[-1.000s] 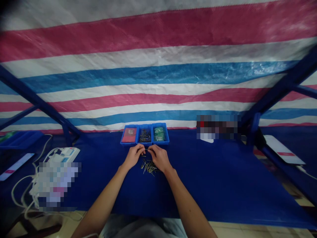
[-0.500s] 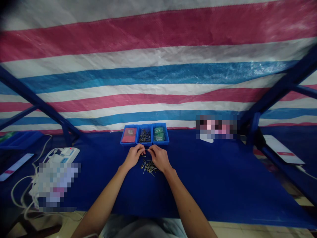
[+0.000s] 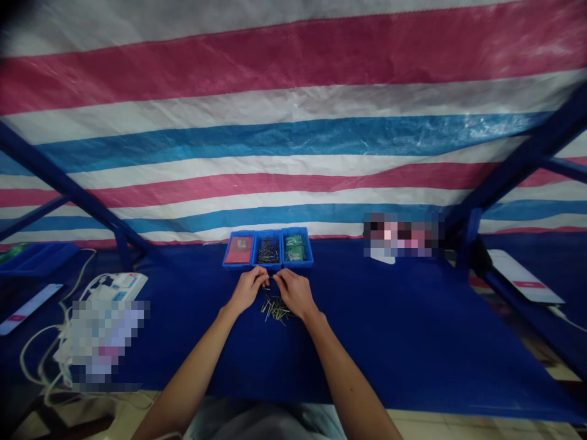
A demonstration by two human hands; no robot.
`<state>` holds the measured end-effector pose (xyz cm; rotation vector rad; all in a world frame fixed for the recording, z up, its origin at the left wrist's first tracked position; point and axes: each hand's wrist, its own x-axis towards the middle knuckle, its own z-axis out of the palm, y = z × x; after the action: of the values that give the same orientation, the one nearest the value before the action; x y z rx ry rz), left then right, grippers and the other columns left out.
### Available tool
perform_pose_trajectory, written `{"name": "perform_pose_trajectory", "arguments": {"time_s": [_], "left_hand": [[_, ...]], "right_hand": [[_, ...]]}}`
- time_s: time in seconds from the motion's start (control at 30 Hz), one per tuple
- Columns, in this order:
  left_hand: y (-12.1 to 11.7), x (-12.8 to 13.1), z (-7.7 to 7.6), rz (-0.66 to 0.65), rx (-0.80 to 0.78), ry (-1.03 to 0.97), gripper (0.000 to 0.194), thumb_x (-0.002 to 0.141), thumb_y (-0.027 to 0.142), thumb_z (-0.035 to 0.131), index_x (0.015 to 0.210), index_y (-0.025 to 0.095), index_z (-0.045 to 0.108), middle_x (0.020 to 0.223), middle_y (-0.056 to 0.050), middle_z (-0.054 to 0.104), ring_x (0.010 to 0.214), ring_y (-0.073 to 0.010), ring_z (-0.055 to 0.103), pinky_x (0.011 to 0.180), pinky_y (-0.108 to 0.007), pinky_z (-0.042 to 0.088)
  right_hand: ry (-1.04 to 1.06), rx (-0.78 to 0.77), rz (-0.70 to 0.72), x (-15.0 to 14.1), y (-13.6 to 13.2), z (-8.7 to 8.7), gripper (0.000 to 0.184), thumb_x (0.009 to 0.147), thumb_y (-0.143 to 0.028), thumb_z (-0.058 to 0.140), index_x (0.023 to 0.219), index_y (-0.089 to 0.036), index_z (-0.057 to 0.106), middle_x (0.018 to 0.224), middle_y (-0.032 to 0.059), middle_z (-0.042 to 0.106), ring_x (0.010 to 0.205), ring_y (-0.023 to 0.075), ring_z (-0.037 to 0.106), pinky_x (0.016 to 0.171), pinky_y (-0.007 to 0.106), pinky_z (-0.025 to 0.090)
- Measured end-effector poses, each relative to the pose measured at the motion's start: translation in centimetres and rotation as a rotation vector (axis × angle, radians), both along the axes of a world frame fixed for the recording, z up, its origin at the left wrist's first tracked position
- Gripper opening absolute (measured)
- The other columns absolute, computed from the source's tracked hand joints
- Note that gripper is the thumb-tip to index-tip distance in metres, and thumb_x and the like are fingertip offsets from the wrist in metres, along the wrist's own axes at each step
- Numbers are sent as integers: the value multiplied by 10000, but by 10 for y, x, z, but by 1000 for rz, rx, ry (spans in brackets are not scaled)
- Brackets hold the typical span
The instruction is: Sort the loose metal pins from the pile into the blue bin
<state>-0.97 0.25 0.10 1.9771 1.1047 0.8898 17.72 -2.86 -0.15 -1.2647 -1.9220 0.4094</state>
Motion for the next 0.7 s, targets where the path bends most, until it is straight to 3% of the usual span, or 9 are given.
{"name": "perform_pose_trajectory", "arguments": {"time_s": [0.43,0.7], "left_hand": [[0,0,1,-17,5,18,201,993,289,457,865,190,577,729,13,655,678,-136,621,701,-227,447],[1,-1,-1,7,-1,-14,217,992,334,475,887,186,595,734,6,658,673,-138,624,689,-226,454]], "right_hand": [[-58,5,-32,0,1,-3,394,1055,-354,384,709,-210,504,669,-4,579,597,138,543,590,260,319],[38,-16,28,1,1,-2,269,1034,-333,443,855,-220,609,777,16,646,700,165,605,667,260,409]]}}
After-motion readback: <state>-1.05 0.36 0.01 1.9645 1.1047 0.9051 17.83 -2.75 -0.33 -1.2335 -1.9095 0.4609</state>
